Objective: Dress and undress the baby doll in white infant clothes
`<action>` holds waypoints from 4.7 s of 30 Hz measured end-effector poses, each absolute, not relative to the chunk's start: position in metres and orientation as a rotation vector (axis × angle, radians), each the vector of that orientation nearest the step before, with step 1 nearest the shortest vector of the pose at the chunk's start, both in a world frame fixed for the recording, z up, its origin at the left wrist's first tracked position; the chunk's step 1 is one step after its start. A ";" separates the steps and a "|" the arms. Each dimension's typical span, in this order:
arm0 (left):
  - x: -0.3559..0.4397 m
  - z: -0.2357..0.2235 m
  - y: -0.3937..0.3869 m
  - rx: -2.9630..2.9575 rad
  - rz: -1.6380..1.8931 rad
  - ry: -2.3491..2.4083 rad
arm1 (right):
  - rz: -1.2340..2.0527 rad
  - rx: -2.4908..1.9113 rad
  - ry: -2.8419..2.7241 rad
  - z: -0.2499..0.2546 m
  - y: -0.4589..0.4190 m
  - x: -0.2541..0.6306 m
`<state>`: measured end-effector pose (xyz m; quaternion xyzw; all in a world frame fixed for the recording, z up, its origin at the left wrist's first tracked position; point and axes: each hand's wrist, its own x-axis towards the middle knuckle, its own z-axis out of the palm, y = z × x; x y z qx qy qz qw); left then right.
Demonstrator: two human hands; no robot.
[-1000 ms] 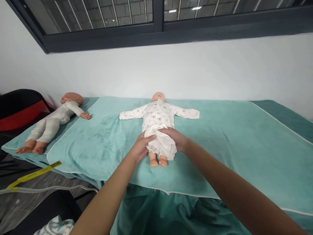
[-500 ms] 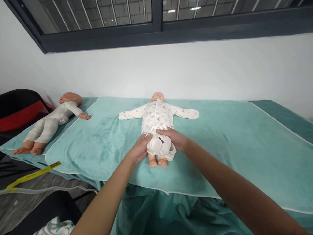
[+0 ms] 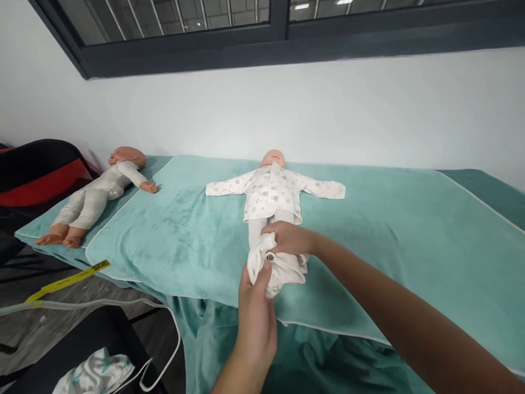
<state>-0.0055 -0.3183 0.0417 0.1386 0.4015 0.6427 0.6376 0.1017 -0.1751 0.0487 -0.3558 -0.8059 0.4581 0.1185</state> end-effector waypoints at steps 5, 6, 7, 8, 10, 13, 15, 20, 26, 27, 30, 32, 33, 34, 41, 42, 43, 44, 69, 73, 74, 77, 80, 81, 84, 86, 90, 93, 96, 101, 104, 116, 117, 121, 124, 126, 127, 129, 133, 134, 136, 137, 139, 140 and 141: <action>-0.011 0.011 -0.337 0.215 1.538 1.105 | 1.088 -1.174 -2.698 0.052 -0.181 0.089; -0.015 0.002 -0.337 0.220 1.538 1.156 | 1.070 -1.217 -2.729 0.053 -0.183 0.086; -0.021 -0.007 -0.337 0.234 1.522 1.209 | 1.049 -1.251 -2.758 0.054 -0.186 0.083; -0.026 -0.015 -0.336 0.259 1.500 1.266 | 1.018 -1.282 -2.784 0.055 -0.188 0.080; -0.036 -0.026 -0.334 0.343 1.422 1.377 | 0.924 -1.357 -2.834 0.056 -0.193 0.074; -0.045 -0.026 -0.333 0.492 1.306 1.489 | 0.767 -1.480 -2.868 0.056 -0.198 0.069; -0.046 -0.019 -0.332 0.538 1.290 1.482 | 0.683 -1.521 -2.876 0.055 -0.200 0.067; -0.044 -0.004 -0.332 0.550 1.286 1.373 | 0.608 -1.555 -2.883 0.054 -0.201 0.067; -0.049 -0.003 -0.330 0.536 1.294 1.287 | 0.673 -1.547 -2.826 0.053 -0.203 0.070; -0.052 -0.004 -0.327 0.549 1.293 1.255 | 0.701 -1.532 -2.807 0.053 -0.203 0.071; -0.062 -0.009 -0.316 0.624 1.259 1.187 | 0.841 -1.449 -2.718 0.052 -0.201 0.075; -0.069 -0.012 -0.307 0.685 1.231 1.181 | 0.982 -1.383 -2.616 0.051 -0.198 0.080; -0.071 -0.014 -0.304 0.725 1.226 1.182 | 1.057 -1.349 -2.555 0.050 -0.197 0.082; -0.074 -0.015 -0.300 0.773 1.224 1.185 | 1.131 -1.314 -2.491 0.050 -0.196 0.085; -0.100 -0.011 -0.278 1.098 1.117 1.195 | 1.431 -1.209 -2.252 0.046 -0.195 0.103; -0.104 -0.010 -0.273 1.112 1.110 1.196 | 1.456 -1.204 -2.249 0.046 -0.195 0.104; -0.107 -0.009 -0.268 1.124 1.108 1.203 | 1.478 -1.195 -2.246 0.046 -0.195 0.105; -0.109 -0.008 -0.263 1.136 1.116 1.216 | 1.501 -1.183 -2.243 0.047 -0.195 0.105; -0.112 -0.021 -0.194 1.016 1.360 1.082 | 0.724 -1.467 -1.867 0.036 -0.182 0.119; -0.104 -0.008 -0.178 1.011 1.420 1.246 | 0.270 -1.566 -1.945 0.027 -0.172 0.122; -0.099 -0.003 -0.173 1.112 1.395 1.309 | 0.158 -1.586 -2.005 0.026 -0.169 0.120; -0.077 0.011 -0.157 1.576 1.209 1.447 | -0.053 -1.672 -2.176 0.028 -0.157 0.110; -0.055 0.020 -0.150 1.968 0.912 1.674 | -0.147 -1.716 -2.299 0.032 -0.147 0.100; -0.049 0.021 -0.150 2.048 0.832 1.762 | -0.152 -1.711 -2.316 0.032 -0.144 0.098; -0.038 0.020 -0.155 2.211 0.750 1.913 | -0.029 -1.671 -2.230 0.032 -0.139 0.099; -0.037 0.017 -0.160 2.254 0.836 1.924 | 0.229 -1.610 -2.019 0.033 -0.137 0.110; -0.056 0.006 -0.157 1.931 1.260 1.779 | 0.762 -1.360 -1.251 0.033 -0.139 0.158; -0.088 -0.008 -0.140 1.320 1.621 1.662 | 0.843 -1.326 -0.866 0.020 -0.147 0.206; -0.120 -0.023 -0.123 0.964 1.695 1.715 | 0.771 -1.549 -0.749 0.000 -0.160 0.237; -0.130 -0.034 -0.126 1.090 1.728 1.792 | 0.625 -1.662 -1.014 -0.013 -0.176 0.218; -0.119 -0.033 -0.138 1.481 1.665 1.833 | 0.743 -1.561 -1.368 -0.007 -0.177 0.180; -0.123 -0.019 -0.155 1.409 1.074 1.197 | 1.301 -1.240 -1.904 0.016 -0.183 0.167; -0.125 -0.019 -0.154 1.390 1.058 1.180 | 1.296 -1.209 -1.974 0.019 -0.184 0.169; -0.128 -0.019 -0.154 1.376 0.992 1.142 | 1.279 -1.147 -2.228 0.030 -0.189 0.168; -0.129 -0.020 -0.154 1.407 0.956 1.132 | 1.152 -1.155 -2.393 0.036 -0.194 0.165; -0.129 -0.018 -0.154 1.439 0.968 1.110 | 0.974 -1.136 -2.509 0.039 -0.196 0.164; -0.129 -0.018 -0.154 1.457 0.982 1.094 | 0.872 -1.133 -2.550 0.039 -0.196 0.163; -0.129 -0.016 -0.153 1.492 1.014 1.059 | 0.681 -1.197 -2.543 0.039 -0.194 0.163; -0.128 -0.015 -0.153 1.530 1.031 1.031 | 0.550 -1.485 -2.230 0.037 -0.184 0.159; -0.128 -0.015 -0.153 1.530 1.028 1.036 | 0.601 -1.499 -2.174 0.038 -0.182 0.157; -0.127 -0.016 -0.154 1.510 1.014 1.055 | 0.740 -1.448 -2.170 0.038 -0.180 0.151; -0.127 -0.017 -0.155 1.491 1.004 1.066 | 0.786 -1.399 -2.206 0.039 -0.180 0.148; -0.126 -0.017 -0.156 1.452 0.982 1.090 | 0.772 -1.299 -2.298 0.040 -0.184 0.144; -0.127 -0.017 -0.156 1.438 0.971 1.102 | 0.735 -1.258 -2.334 0.040 -0.186 0.143; -0.127 -0.016 -0.157 1.431 0.960 1.108 | 0.706 -1.230 -2.357 0.040 -0.188 0.144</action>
